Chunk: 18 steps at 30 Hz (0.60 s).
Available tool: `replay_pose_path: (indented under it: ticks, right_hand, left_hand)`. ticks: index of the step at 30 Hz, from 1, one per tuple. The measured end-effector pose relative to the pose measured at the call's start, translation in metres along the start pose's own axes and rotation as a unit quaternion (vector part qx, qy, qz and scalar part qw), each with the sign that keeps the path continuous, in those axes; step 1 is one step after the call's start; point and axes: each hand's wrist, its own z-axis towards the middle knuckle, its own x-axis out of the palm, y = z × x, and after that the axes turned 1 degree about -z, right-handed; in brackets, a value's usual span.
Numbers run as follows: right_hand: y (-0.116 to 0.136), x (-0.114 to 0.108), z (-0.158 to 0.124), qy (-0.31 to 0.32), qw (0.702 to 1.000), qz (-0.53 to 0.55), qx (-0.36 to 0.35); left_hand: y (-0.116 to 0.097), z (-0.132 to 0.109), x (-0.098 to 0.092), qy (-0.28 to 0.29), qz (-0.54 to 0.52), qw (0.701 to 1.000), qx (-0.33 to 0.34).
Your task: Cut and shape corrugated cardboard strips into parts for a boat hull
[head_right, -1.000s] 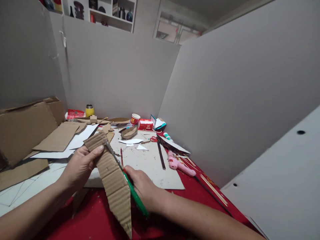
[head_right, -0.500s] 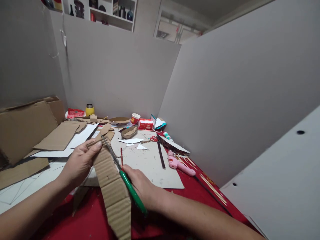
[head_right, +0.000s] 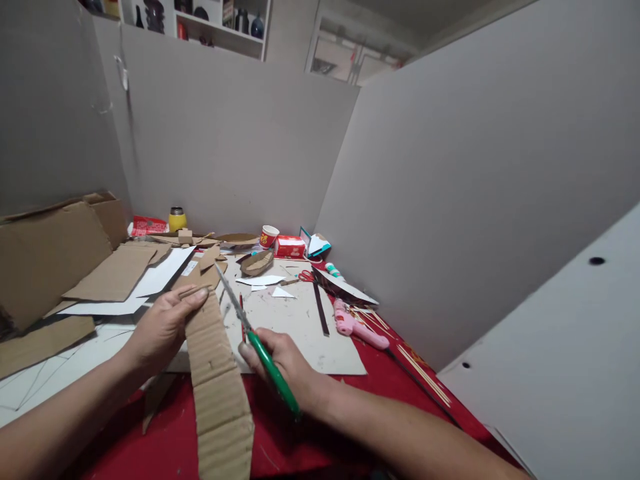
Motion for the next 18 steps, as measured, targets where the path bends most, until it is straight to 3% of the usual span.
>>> replay_pose_path:
  ticks: [3,5,9,14,18]
  right_hand:
    - [-0.005,-0.020,0.007,-0.059,0.984,-0.164,0.030]
    - [-0.011,-0.039,0.012,-0.076,0.944,-0.316,0.061]
    - [-0.032,-0.074,0.019,-0.093,0.895,-0.418,0.121]
    - [-0.052,-0.098,0.023,-0.071,0.849,-0.498,0.161]
    - [-0.036,-0.090,0.028,-0.059,0.842,-0.522,0.120]
  left_hand:
    - [-0.012,0.009,-0.010,-0.057,-0.018,0.998,0.033]
    - [-0.028,0.016,-0.021,-0.126,-0.047,0.987,0.086]
    - [-0.061,0.027,-0.043,-0.239,-0.116,0.949,0.168]
    - [-0.075,0.031,-0.054,-0.285,-0.145,0.931,0.175]
    - [-0.069,0.034,-0.057,-0.288,-0.123,0.936,0.161]
